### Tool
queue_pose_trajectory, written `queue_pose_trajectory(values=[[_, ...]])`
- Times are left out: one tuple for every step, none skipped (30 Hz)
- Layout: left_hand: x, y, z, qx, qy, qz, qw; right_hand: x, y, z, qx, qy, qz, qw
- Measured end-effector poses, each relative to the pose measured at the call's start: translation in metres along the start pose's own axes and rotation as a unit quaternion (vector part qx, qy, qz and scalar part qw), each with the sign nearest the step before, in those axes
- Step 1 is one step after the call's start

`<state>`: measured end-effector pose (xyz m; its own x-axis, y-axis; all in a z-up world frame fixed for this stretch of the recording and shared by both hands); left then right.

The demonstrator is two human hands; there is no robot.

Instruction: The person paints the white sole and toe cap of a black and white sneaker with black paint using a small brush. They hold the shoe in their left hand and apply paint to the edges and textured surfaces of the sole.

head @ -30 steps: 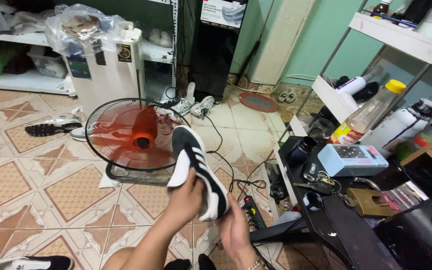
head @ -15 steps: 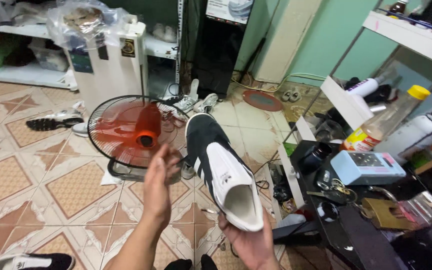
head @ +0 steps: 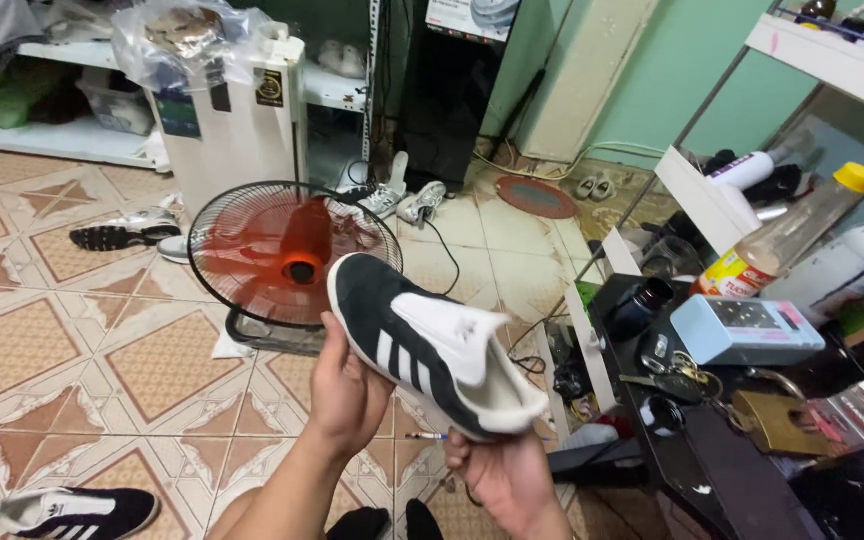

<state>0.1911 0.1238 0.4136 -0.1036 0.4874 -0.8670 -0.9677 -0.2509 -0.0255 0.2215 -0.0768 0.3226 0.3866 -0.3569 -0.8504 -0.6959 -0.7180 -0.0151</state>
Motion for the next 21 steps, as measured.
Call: queue_pose_trajectory(values=[[0.001,-0.001,-0.002,-0.006,-0.007,0.023,1.0,0.005,0.001,-0.004,0.025,0.054,0.037,0.998],[0.0,-0.003,-0.003,-0.003,-0.007,0.024,1.0,-0.004,-0.002,-0.004,0.026,0.053,0.04,0.997],[0.002,-0.004,-0.005,0.003,0.001,0.058,0.998,-0.009,-0.004,-0.009,0.056,0.087,0.085,0.991],[0.004,-0.004,-0.007,0.008,0.008,0.093,0.996,-0.013,-0.006,-0.012,0.084,0.121,0.129,0.981],[0.009,-0.007,-0.01,0.012,0.008,0.094,0.996,-0.013,-0.007,-0.009,0.085,0.119,0.133,0.98],[0.014,-0.009,-0.012,0.011,0.017,0.1,0.995,-0.013,-0.008,-0.009,0.112,0.146,0.146,0.972],[0.019,-0.011,-0.015,0.01,0.026,0.106,0.994,-0.013,-0.008,-0.01,0.139,0.173,0.159,0.962],[0.016,-0.01,-0.016,0.014,0.026,0.106,0.994,-0.006,-0.008,-0.006,0.14,0.172,0.162,0.961],[0.014,-0.008,-0.015,0.015,0.018,0.118,0.993,-0.005,-0.007,-0.006,0.176,0.268,0.151,0.935],[0.012,-0.008,-0.014,0.015,0.01,0.128,0.992,-0.004,-0.007,-0.006,0.21,0.362,0.137,0.898],[0.008,-0.006,-0.015,0.018,0.011,0.126,0.992,-0.008,-0.008,-0.007,0.212,0.362,0.14,0.897],[0.004,-0.004,-0.014,0.014,-0.008,0.112,0.994,-0.009,-0.007,-0.009,0.211,0.327,0.173,0.905],[-0.001,-0.003,-0.014,0.01,-0.026,0.097,0.995,-0.009,-0.007,-0.009,0.211,0.29,0.206,0.91],[-0.002,-0.002,-0.015,0.012,-0.027,0.095,0.995,-0.014,-0.006,-0.013,0.213,0.29,0.208,0.91],[-0.004,-0.002,-0.016,0.005,-0.035,0.077,0.996,-0.017,-0.005,-0.015,0.21,0.258,0.226,0.915],[-0.006,-0.001,-0.016,-0.003,-0.043,0.059,0.997,-0.02,-0.004,-0.017,0.206,0.227,0.243,0.92],[-0.012,0.002,-0.014,-0.002,-0.043,0.058,0.997,-0.012,-0.003,-0.017,0.207,0.227,0.244,0.92],[-0.016,0.005,-0.014,0.028,-0.017,0.071,0.997,-0.004,-0.003,-0.018,0.228,0.193,0.239,0.924],[-0.021,0.007,-0.014,0.059,0.01,0.083,0.995,0.004,-0.002,-0.019,0.25,0.16,0.234,0.926],[-0.019,0.006,-0.014,0.06,0.009,0.082,0.995,0.008,-0.002,-0.024,0.251,0.159,0.233,0.926],[-0.018,0.006,-0.017,0.091,0.02,0.061,0.994,0.012,-0.003,-0.028,0.244,0.146,0.235,0.929]])
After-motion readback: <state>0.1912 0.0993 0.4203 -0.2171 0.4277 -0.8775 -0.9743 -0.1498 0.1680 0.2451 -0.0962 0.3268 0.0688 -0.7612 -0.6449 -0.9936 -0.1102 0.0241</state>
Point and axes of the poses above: each hand's wrist, its own y-axis away from the middle knuckle, its own x-axis out of the back of the hand, z = x × y, the point moved 5 cm from there along -y, towards the middle knuckle, and after that the axes turned 1 degree about -y, right-handed, at the moved point
